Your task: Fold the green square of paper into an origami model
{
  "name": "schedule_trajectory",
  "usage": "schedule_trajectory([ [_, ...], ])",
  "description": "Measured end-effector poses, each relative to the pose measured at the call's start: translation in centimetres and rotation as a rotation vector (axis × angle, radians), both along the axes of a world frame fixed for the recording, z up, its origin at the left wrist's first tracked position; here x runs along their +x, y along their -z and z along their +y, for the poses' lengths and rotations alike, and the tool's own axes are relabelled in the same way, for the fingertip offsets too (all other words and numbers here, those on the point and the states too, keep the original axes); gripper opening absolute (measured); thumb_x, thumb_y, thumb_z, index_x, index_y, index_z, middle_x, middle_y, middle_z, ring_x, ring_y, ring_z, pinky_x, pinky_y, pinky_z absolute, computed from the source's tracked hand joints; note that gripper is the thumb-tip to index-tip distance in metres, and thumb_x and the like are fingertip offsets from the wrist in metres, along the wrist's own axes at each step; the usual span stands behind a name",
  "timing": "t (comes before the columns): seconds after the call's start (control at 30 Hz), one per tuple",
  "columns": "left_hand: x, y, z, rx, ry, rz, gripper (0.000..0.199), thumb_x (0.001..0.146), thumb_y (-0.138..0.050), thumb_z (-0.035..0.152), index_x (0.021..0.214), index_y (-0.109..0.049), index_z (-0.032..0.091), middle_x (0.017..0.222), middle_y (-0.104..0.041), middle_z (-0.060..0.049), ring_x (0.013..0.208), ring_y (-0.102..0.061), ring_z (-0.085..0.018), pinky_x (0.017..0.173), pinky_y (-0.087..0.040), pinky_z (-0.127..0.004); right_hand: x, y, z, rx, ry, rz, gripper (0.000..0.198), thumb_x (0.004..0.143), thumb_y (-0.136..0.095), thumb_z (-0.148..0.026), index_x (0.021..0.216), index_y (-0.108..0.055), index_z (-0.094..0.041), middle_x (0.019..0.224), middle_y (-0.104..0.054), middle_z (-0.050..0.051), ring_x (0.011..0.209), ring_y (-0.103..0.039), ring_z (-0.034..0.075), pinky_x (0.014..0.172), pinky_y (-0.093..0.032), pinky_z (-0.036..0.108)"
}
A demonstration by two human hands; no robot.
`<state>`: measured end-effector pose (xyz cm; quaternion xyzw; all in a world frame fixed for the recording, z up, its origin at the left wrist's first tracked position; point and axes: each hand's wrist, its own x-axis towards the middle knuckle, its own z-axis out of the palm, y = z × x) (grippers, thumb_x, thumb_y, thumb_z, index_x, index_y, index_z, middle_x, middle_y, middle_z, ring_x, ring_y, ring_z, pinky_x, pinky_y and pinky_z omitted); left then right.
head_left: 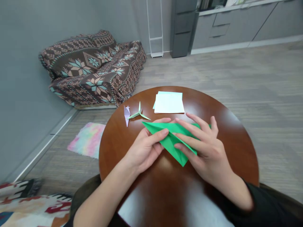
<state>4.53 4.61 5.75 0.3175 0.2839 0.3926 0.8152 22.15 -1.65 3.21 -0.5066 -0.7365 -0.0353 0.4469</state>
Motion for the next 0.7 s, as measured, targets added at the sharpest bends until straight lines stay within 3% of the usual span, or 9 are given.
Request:
schedule_trajectory([
  [0.13, -0.06, -0.05, 0.06, -0.007, 0.024, -0.042, 0.042, 0.083, -0.08, 0.015, 0.124, -0.072, 0.018, 0.113, -0.079, -0.009, 0.115, -0.072, -0.025, 0.105, -0.055, -0.036, 0.22, -0.14, -0.11, -0.034, 0.003, -0.181, 0.032, 0.1, -0.061, -0.029, 0.131, -0.07, -0.028, 0.158, -0.054, 0.012, 0.154, -0.031, 0.046, 0.111, -0.002, 0.088],
  [0.23, -0.06, -0.11, 0.03, -0.018, 0.04, -0.059, 0.041, 0.087, -0.077, 0.015, 0.128, -0.07, 0.019, 0.12, -0.078, -0.01, 0.12, -0.07, -0.027, 0.109, -0.053, -0.04, 0.31, -0.22, -0.1, -0.035, 0.002, -0.195, 0.034, 0.1, -0.06, -0.028, 0.133, -0.069, -0.03, 0.161, -0.05, 0.012, 0.156, -0.025, 0.047, 0.109, -0.001, 0.09],
  [0.37, 0.03, -0.27, -0.03, -0.018, -0.01, -0.066, 0.028, 0.091, -0.073, 0.014, 0.118, -0.071, 0.018, 0.129, -0.075, -0.01, 0.127, -0.067, -0.028, 0.113, -0.05, -0.044, 0.33, -0.06, -0.11, -0.015, -0.032, -0.006, 0.021, 0.1, -0.061, -0.024, 0.113, -0.077, -0.03, 0.157, -0.055, 0.009, 0.156, -0.028, 0.045, 0.11, -0.007, 0.089],
  [0.5, 0.19, -0.32, -0.18, 0.048, -0.062, -0.088, 0.02, 0.092, -0.071, 0.012, 0.111, -0.072, 0.019, 0.125, -0.077, -0.007, 0.128, -0.067, -0.026, 0.111, -0.052, -0.041, 0.25, 0.09, -0.1, -0.001, -0.014, 0.18, 0.016, 0.098, -0.065, -0.022, 0.087, -0.076, -0.024, 0.161, -0.05, 0.008, 0.156, -0.028, 0.044, 0.114, -0.016, 0.085],
  [0.6, 0.31, -0.29, -0.39, 0.111, -0.085, -0.048, 0.019, 0.09, -0.075, 0.014, 0.108, -0.073, 0.019, 0.121, -0.079, -0.006, 0.124, -0.07, -0.025, 0.106, -0.055, -0.037, 0.2, -0.17, 0.02, -0.029, 0.022, 0.288, 0.031, 0.096, -0.067, -0.022, 0.065, -0.063, -0.02, 0.157, -0.056, 0.009, 0.151, -0.04, 0.042, 0.115, -0.03, 0.076],
  [0.7, 0.37, -0.27, -0.52, 0.153, -0.11, 0.0, 0.019, 0.087, -0.079, 0.016, 0.105, -0.074, 0.02, 0.115, -0.081, -0.006, 0.116, -0.074, -0.024, 0.101, -0.057, -0.035, 0.32, -0.67, 0.19, -0.079, 0.04, 0.334, 0.027, 0.093, -0.071, -0.023, 0.067, -0.062, -0.022, 0.136, -0.072, 0.011, 0.137, -0.057, 0.039, 0.11, -0.044, 0.066],
])
